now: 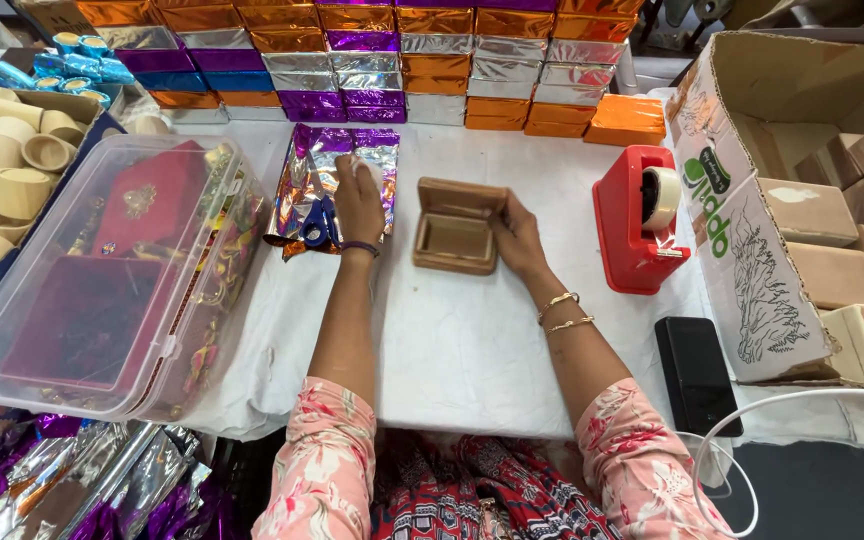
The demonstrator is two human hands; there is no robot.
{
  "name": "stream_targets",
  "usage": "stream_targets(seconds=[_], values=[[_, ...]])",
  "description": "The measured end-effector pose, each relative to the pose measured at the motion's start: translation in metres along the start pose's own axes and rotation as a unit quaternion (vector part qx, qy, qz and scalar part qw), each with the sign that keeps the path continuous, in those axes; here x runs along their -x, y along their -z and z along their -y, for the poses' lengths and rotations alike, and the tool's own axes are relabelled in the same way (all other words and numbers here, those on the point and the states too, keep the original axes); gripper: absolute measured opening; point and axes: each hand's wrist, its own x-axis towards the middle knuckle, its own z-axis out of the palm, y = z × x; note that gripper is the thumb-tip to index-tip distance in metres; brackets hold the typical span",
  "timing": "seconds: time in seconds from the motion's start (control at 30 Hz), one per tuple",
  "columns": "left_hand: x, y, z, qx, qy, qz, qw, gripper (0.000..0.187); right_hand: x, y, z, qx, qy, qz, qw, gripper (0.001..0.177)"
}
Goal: Cleaning and preparing small wooden gift boxes by wiping them and adding padding.
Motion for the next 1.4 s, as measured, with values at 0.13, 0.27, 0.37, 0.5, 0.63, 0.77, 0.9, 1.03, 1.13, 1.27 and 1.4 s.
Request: stream_targets(seconds=[0.13,0.27,0.37,0.5,0.63,0.77,0.9,1.03,1.13,1.27,1.4], values=[[0.017,-0.009,-0.03,0.046,-0.147,0.065,0.986,0.023,-0.002,0.006,-0.001,0.03,-0.005,-0.164,0.986,0.019],[0.045,-0.023,-0.045,0.07,-0.175,0.188,0.964,0.024,-0.001,0.008,0.002,0.078,-0.03,-0.2,0.976,0.02],[0.042,-0.042,-0.02,0.069,-0.185,0.183,0.963,0.024,0.001,0.009,0.006,0.094,-0.01,-0.192,0.977,0.019],[0.023,-0.04,-0.005,0.037,-0.141,0.241,0.96,0.019,-0.002,0.007,0.002,0.116,-0.011,-0.217,0.969,0.022],[0.019,-0.013,-0.019,-0.059,-0.076,0.363,0.927,0.02,-0.005,0.007,-0.008,0.123,0.008,-0.226,0.966,0.024],[0.03,-0.027,-0.018,-0.028,-0.042,0.312,0.949,0.02,-0.002,0.01,0.004,0.11,-0.003,-0.197,0.974,0.021],[0.033,-0.05,0.0,0.044,-0.098,0.204,0.973,0.017,0.002,0.011,0.011,0.112,0.013,-0.19,0.975,0.017],[0.019,-0.031,-0.003,0.008,-0.141,0.279,0.95,0.018,0.0,0.009,0.0,0.116,0.033,-0.207,0.971,0.018],[0.019,-0.009,-0.019,-0.04,-0.081,0.377,0.922,0.02,-0.001,0.008,0.002,0.119,0.027,-0.205,0.971,0.018],[0.027,-0.02,-0.019,-0.038,-0.033,0.353,0.934,0.018,-0.001,0.011,0.007,0.109,-0.018,-0.187,0.976,0.019],[0.029,-0.027,-0.018,0.007,-0.044,0.285,0.957,0.015,0.0,0.011,0.006,0.098,0.005,-0.183,0.978,0.02]])
